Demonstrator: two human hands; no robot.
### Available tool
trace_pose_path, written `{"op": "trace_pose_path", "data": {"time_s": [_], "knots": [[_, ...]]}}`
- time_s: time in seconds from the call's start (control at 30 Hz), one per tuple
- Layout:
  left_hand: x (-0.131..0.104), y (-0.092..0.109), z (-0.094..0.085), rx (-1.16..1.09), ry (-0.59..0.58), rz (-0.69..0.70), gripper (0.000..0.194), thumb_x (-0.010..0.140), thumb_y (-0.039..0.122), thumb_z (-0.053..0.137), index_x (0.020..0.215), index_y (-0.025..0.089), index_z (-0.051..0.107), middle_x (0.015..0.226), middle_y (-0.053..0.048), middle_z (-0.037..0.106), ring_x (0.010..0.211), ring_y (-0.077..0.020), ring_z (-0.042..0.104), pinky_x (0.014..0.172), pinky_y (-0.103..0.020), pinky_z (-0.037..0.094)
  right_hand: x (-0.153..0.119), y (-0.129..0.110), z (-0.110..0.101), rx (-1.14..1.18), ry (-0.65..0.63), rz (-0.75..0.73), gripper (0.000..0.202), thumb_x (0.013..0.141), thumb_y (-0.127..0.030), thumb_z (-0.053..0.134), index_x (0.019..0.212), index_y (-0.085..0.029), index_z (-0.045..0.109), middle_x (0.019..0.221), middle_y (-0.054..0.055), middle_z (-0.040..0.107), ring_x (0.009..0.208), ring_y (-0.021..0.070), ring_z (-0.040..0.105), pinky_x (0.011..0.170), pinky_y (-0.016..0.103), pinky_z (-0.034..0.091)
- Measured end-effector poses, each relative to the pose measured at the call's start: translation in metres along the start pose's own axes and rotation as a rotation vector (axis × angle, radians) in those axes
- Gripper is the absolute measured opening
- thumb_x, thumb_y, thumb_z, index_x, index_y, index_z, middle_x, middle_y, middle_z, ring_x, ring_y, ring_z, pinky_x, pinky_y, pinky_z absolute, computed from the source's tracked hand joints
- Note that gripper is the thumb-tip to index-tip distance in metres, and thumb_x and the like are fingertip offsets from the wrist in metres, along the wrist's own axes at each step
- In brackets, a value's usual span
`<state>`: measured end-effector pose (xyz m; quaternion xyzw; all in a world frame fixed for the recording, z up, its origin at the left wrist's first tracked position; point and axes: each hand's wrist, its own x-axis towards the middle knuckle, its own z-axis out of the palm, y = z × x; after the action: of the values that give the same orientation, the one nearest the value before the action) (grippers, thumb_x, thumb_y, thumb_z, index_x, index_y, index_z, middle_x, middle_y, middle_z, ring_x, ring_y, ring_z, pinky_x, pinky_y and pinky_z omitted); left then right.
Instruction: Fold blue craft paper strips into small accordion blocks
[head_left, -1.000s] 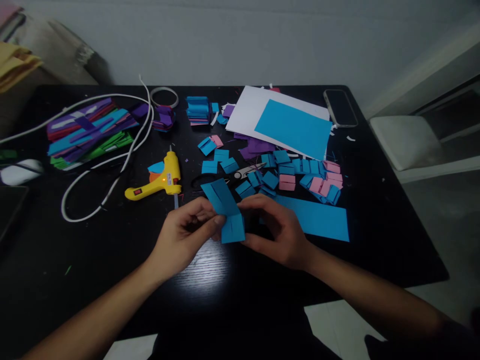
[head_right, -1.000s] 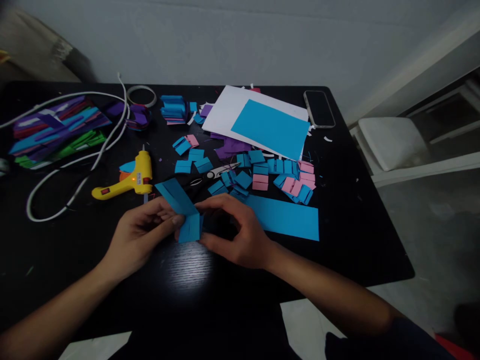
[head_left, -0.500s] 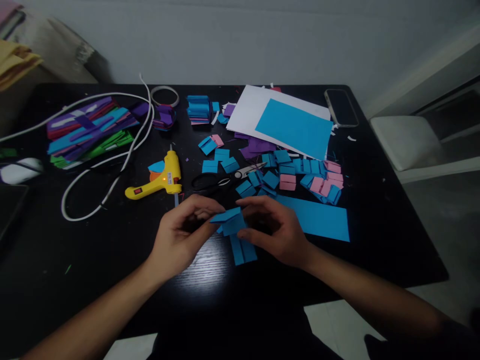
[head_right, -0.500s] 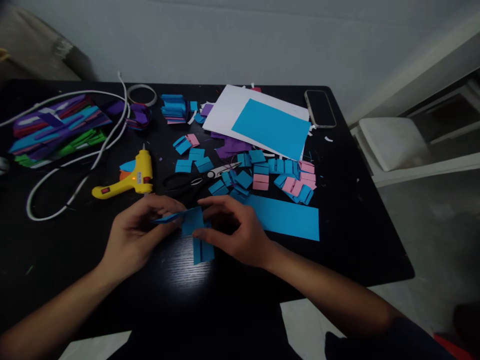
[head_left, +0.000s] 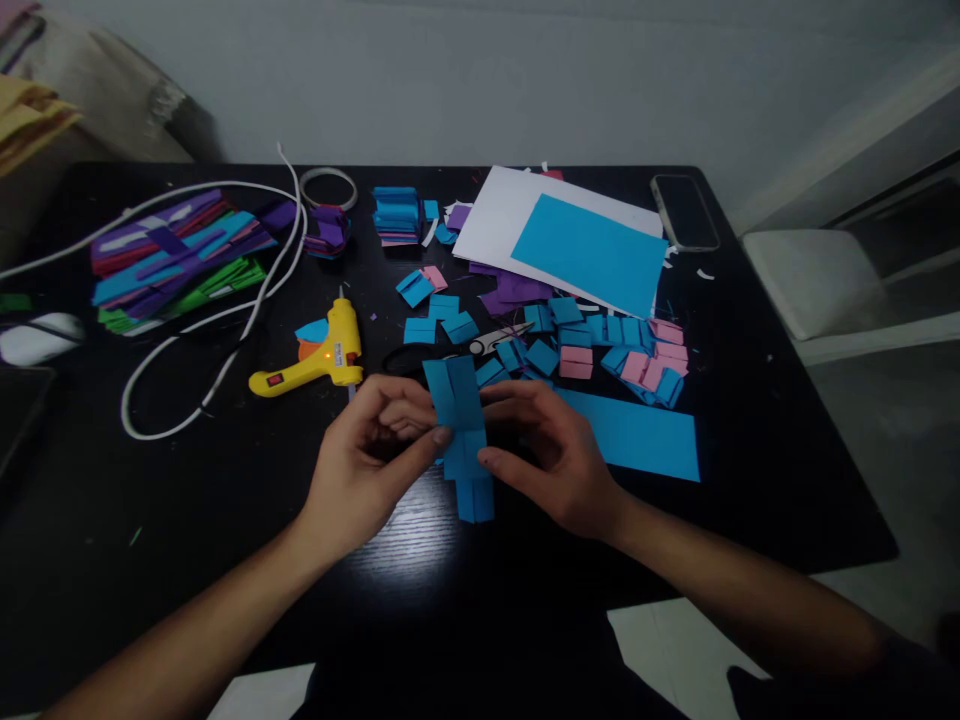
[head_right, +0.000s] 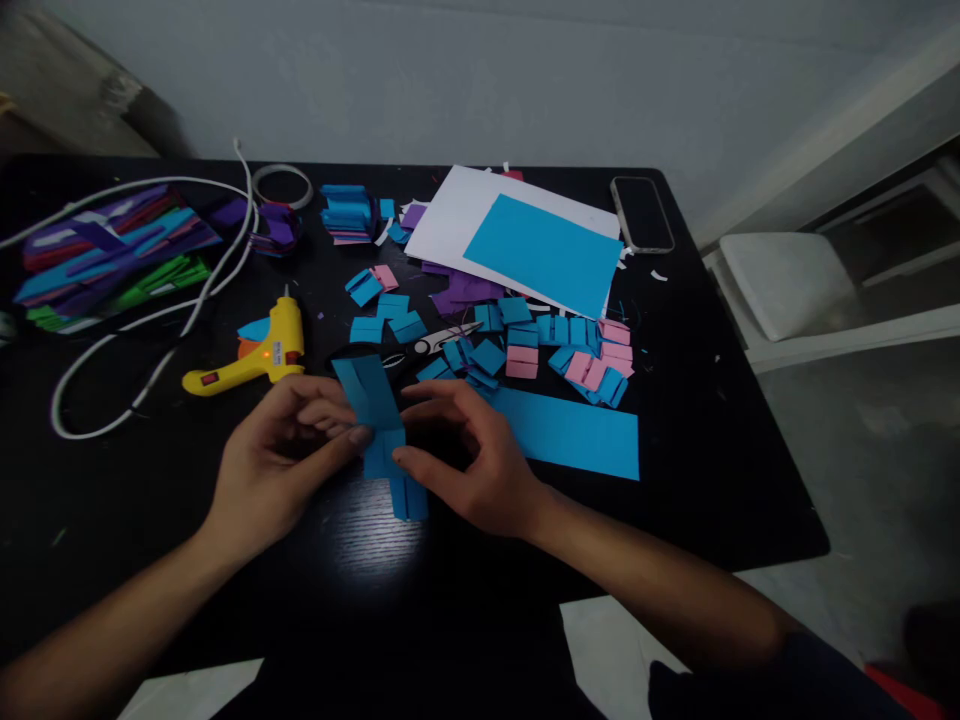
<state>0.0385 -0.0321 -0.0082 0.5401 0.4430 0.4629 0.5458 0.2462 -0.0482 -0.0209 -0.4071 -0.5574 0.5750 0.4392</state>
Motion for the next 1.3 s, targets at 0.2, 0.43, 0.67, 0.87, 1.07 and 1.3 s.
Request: {"op": "trace_pose_path", "data": {"time_s": [0.2, 0.43, 0.67, 0.87, 1.07, 1.3], "knots": [[-0.0023, 0.0010, -0.0004, 0.130, -0.012, 0.066, 0.016, 0.085, 0.006, 0.074, 0.087, 0.020, 0.066, 0.073, 0.006, 0.066, 0.064, -0.0057, 0.062, 0.061, -0.013, 0.051, 0.0011, -0.0005, 0.0008, -0.118, 0.065, -0.111, 0.017, 0.090, -0.015, 0.077, 0.101, -0.025, 0.070, 0.092, -0.002, 0.074, 0.084, 0.0118, 0.072, 0.076, 0.024, 0.060], [-0.0060, -0.0019, -0.0037, 0.289, -0.057, 0.115, 0.023, 0.086, 0.015, 0.080, 0.105, 0.025, 0.076, 0.083, 0.004, 0.072, 0.072, -0.0084, 0.066, 0.069, -0.017, 0.055, 0.0016, -0.0018, 0.0006, -0.164, 0.119, -0.080, 0.028, 0.086, -0.017, 0.083, 0.111, -0.026, 0.078, 0.095, -0.001, 0.080, 0.085, 0.0138, 0.076, 0.077, 0.025, 0.062], [-0.0060, -0.0031, -0.0041, 0.397, -0.063, 0.187, 0.023, 0.087, 0.016, 0.081, 0.108, 0.026, 0.078, 0.089, 0.002, 0.074, 0.075, -0.0107, 0.067, 0.070, -0.022, 0.055, 0.0016, -0.0043, 0.0023, -0.165, 0.150, -0.083, 0.023, 0.084, -0.018, 0.085, 0.104, -0.027, 0.081, 0.094, -0.001, 0.081, 0.084, 0.0150, 0.076, 0.075, 0.026, 0.063], [-0.0067, -0.0016, -0.0023, 0.410, -0.045, 0.210, 0.023, 0.087, 0.019, 0.082, 0.108, 0.026, 0.078, 0.091, 0.000, 0.077, 0.079, -0.0132, 0.070, 0.072, -0.025, 0.057, 0.0006, -0.0041, 0.0034, -0.168, 0.203, -0.080, 0.027, 0.081, -0.019, 0.088, 0.105, -0.029, 0.082, 0.092, -0.001, 0.082, 0.082, 0.0169, 0.077, 0.074, 0.029, 0.065], [-0.0065, 0.0007, -0.0010, 0.407, -0.029, 0.245, 0.015, 0.086, 0.017, 0.082, 0.099, 0.023, 0.079, 0.087, -0.001, 0.077, 0.078, -0.0149, 0.072, 0.070, -0.026, 0.059, 0.0005, -0.0028, 0.0021, -0.252, 0.193, -0.137, 0.023, 0.083, -0.018, 0.086, 0.102, -0.030, 0.083, 0.095, 0.000, 0.082, 0.085, 0.0187, 0.077, 0.076, 0.032, 0.065], [-0.0051, 0.0021, -0.0018, 0.436, -0.044, 0.288, 0.011, 0.087, 0.014, 0.081, 0.094, 0.022, 0.079, 0.087, -0.002, 0.077, 0.080, -0.0159, 0.073, 0.070, -0.027, 0.058, 0.0013, -0.0014, 0.0013, -0.310, 0.172, -0.256, 0.021, 0.086, -0.016, 0.084, 0.102, -0.029, 0.082, 0.091, 0.000, 0.078, 0.081, 0.0163, 0.073, 0.073, 0.031, 0.061]]}}
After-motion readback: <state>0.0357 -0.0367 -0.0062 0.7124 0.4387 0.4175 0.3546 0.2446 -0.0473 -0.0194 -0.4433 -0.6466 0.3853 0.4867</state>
